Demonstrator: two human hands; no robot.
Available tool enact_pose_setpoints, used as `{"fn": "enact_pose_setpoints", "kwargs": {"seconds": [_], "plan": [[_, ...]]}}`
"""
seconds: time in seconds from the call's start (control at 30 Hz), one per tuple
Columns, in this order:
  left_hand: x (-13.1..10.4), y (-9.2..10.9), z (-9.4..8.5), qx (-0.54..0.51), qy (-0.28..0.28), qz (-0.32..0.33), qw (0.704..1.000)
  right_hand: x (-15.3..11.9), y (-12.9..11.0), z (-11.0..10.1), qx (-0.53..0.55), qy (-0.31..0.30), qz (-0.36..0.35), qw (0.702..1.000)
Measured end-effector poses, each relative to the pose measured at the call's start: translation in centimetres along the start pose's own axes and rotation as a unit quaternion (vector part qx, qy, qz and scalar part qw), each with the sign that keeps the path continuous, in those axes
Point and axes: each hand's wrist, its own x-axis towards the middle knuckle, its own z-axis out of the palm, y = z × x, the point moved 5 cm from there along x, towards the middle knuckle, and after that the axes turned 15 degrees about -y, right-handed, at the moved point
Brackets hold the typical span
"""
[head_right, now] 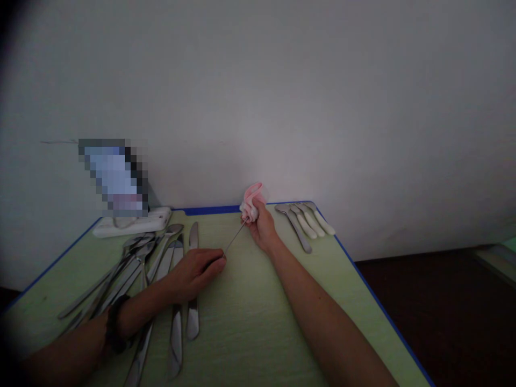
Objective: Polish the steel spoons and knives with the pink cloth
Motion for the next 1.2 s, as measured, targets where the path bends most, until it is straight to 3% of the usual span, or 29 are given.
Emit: {"fn": "enact_pose_setpoints", "kwargs": {"seconds": [0.47,0.73,0.87,1.0,1.2], "plan": [[0.0,0.0,-0.1,-0.029,0.001,0.009,1.0,-0.2,-0.4,-0.2,0.056,-0.024,-0.01,0.998],[-0.7,-0.3,-1.1,-0.162,0.107,0.002,0.981,0.0,-0.3,-0.5,0.049,-0.029,-0.01,0.998],[-0.6,-0.6,-1.1,-0.2,0.122,-0.022,0.972,0.0,-0.4,-0.7,0.052,-0.017,-0.018,0.998],[-0.5,-1.4,-0.9,-0.291,0.158,-0.023,0.943,0.0,-0.5,-0.7,0.043,-0.018,-0.026,0.999],[-1.0,-2.4,-1.6,-0.407,0.28,-0.028,0.869,0.1,-0.5,-0.7,0.04,-0.011,-0.025,0.999]]}}
